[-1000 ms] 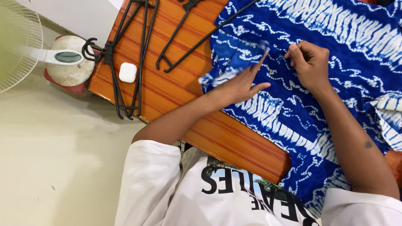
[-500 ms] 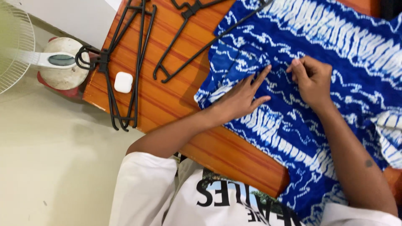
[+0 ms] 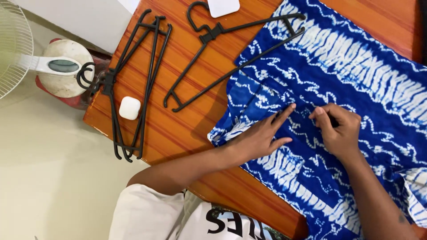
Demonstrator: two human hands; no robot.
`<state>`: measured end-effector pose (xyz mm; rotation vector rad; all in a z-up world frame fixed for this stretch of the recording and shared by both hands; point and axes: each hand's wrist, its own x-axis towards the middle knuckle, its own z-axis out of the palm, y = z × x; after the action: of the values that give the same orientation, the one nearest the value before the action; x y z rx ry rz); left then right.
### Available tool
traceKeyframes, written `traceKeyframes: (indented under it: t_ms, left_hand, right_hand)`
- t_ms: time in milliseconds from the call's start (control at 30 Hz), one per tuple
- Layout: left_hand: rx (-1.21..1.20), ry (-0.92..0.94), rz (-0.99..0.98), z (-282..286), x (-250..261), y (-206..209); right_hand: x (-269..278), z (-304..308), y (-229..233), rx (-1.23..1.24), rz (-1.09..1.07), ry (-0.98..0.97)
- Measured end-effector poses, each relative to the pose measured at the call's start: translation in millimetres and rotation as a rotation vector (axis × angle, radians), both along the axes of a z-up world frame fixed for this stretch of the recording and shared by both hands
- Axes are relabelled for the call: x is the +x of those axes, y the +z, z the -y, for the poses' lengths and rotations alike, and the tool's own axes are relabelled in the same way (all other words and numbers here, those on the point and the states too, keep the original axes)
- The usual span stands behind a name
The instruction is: Smoothing out and preparing a blue tie-dye shirt for folding on a wooden table.
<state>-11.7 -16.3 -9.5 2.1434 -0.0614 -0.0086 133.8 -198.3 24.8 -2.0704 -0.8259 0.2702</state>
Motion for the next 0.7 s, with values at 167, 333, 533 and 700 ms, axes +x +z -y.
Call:
traceKeyframes:
  t_ms: [167, 333, 533, 700]
  left_hand:
    - [0.054, -0.022, -0.055, 1, 0, -2]
    - [0.098, -0.025, -0.015, 2, -1, -4]
    - [0.234, 0.001, 0.057, 1, 0, -1]
    - [0.276, 0.11, 0.168, -1, -1, -5]
  right_hand:
    - [0, 1, 1, -0.034, 0.028, 0.007]
    - [2, 2, -4, -0.045, 0.024, 0.01]
    - [1, 1, -2, -0.054, 0.035, 0.012]
    - [-4, -3, 8, -0.062, 0.096, 0.02]
